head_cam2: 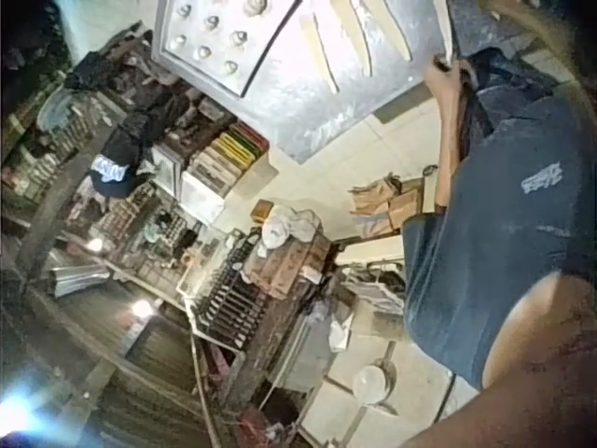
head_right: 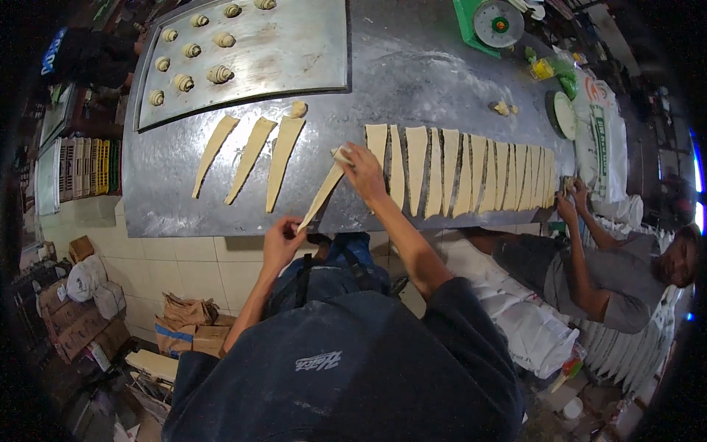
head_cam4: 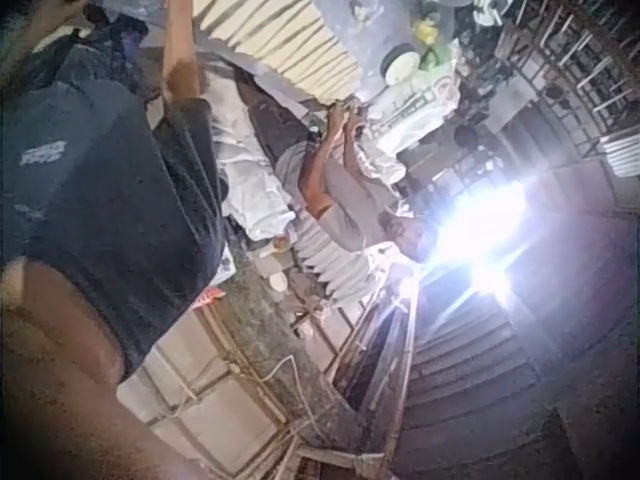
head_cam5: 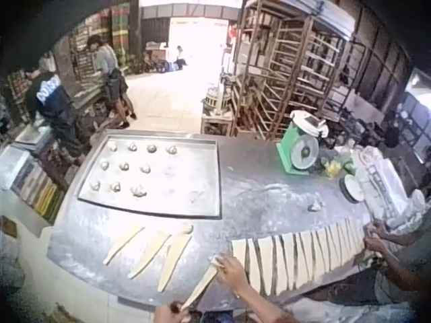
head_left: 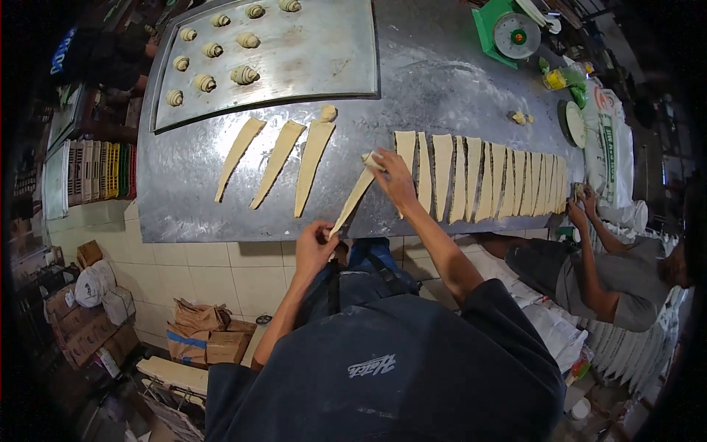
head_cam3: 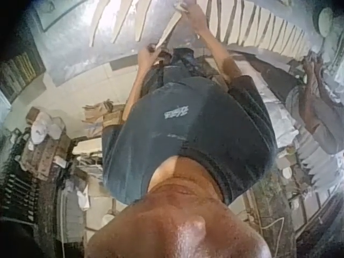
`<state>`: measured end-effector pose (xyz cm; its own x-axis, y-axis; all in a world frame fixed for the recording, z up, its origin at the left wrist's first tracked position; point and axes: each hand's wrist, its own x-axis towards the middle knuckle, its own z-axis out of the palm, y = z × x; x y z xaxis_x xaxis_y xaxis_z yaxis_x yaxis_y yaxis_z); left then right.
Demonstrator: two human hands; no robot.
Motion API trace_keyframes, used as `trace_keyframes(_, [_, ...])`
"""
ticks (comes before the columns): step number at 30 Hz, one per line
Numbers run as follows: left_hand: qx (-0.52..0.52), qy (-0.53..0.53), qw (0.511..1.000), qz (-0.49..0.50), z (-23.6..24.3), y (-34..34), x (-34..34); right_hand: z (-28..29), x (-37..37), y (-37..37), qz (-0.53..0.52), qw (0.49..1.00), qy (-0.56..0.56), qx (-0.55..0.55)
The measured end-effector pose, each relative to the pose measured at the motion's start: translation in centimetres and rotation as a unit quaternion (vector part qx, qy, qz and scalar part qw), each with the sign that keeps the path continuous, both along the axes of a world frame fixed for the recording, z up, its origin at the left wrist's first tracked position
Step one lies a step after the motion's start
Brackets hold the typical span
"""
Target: Shaping dough into croissants and arranging them on metal baking trays.
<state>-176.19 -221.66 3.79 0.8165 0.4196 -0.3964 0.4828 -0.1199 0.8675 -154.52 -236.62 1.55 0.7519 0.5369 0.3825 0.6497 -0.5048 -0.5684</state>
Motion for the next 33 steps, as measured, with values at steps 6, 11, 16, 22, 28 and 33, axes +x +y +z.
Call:
trace_keyframes(6, [-0.060,0.007,0.998,0.018,0.5,1.5,-3.5,-1.5,-5.7,0.8,-0.029,0.990,0.121,0.071])
trace_keyframes(11, [-0.080,0.022,0.997,0.008,0.9,1.9,-4.3,-1.7,-9.5,1.8,-0.030,0.979,0.137,0.150])
trace_keyframes(16, [-0.077,0.039,0.996,0.016,1.3,2.1,-4.5,-1.8,-11.9,1.9,-0.025,0.979,0.155,0.129])
trace_keyframes(22, [-0.046,0.033,0.998,0.010,2.2,1.7,-2.7,-2.4,-9.4,1.1,-0.032,0.971,0.202,0.121])
trace_keyframes(28, [-0.029,0.022,0.999,0.017,0.7,1.2,-2.2,-2.4,-11.7,1.2,0.053,0.968,0.205,0.135])
trace_keyframes(33, [-0.051,-0.002,0.998,0.049,-0.2,0.5,-2.6,-2.4,-13.1,1.3,0.046,0.987,0.096,0.122])
